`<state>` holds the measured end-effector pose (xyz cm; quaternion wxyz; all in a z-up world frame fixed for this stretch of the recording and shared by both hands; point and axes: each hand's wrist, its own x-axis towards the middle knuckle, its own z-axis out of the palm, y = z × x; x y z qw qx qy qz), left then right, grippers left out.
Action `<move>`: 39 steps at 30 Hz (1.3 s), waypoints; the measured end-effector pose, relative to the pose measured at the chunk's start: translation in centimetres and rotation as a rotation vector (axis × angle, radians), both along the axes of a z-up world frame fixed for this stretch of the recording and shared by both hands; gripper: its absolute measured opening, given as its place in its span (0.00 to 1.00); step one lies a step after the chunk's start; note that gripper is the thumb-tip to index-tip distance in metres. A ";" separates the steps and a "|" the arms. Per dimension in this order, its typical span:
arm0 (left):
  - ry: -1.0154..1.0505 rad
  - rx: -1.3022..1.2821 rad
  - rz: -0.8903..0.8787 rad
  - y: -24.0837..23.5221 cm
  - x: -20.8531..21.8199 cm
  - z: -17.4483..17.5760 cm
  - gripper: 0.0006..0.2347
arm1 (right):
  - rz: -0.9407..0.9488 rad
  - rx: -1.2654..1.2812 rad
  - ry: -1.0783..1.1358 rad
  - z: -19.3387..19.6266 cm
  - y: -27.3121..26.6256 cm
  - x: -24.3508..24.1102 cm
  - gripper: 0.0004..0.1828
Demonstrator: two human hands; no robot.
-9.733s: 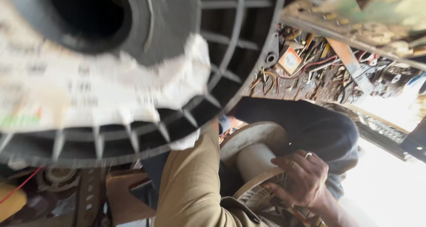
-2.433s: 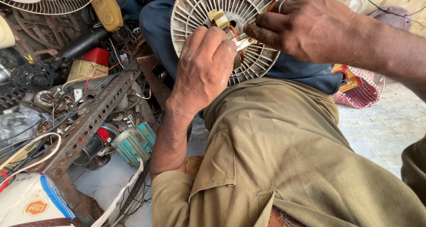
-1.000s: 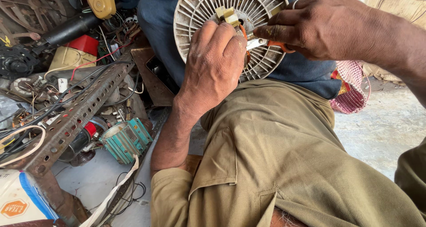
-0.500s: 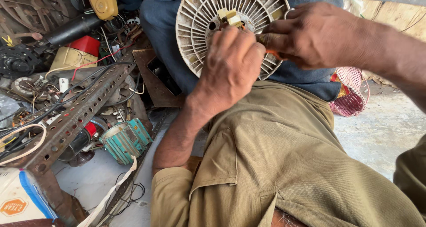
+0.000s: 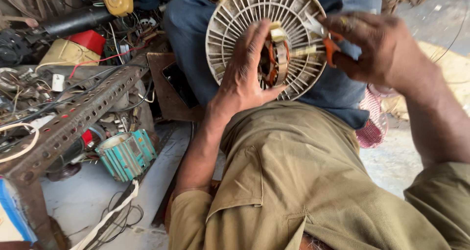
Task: The person uses pliers to cut wires on a motor stator and then uses a metal file to smooth the copper windings. The person holds the stator on their lap and works on it in a cluttered workshop.
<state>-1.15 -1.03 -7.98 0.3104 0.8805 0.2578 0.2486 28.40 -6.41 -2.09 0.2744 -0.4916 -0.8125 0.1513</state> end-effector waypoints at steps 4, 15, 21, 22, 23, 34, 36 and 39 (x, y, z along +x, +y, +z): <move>0.052 -0.056 -0.096 0.5 -1.3 -0.5 0.59 | 0.031 -0.064 0.057 -1.5 -1.0 0.8 0.30; -0.067 0.047 0.001 1.1 0.9 4.9 0.34 | 0.075 -0.258 -0.054 -1.9 -1.5 1.3 0.36; 0.104 0.224 -0.150 3.0 2.4 6.5 0.25 | 0.175 -0.248 -0.130 -2.2 0.5 1.0 0.38; 0.109 0.223 -0.156 3.2 2.6 6.4 0.24 | 0.174 -0.275 -0.149 -2.3 0.6 1.0 0.38; 0.113 0.224 -0.161 3.5 2.8 6.3 0.23 | 0.187 -0.209 -0.187 -2.3 0.8 1.1 0.38; 0.125 0.023 -0.137 4.2 3.4 7.0 0.20 | 0.230 -0.210 -0.291 -1.8 1.2 1.6 0.39; 0.126 0.054 -0.151 4.3 3.5 7.4 0.20 | 0.220 -0.313 -0.391 -1.8 1.3 1.6 0.39; 0.154 0.099 -0.160 4.4 3.4 7.8 0.18 | 0.217 -0.319 -0.403 -1.4 1.5 1.8 0.39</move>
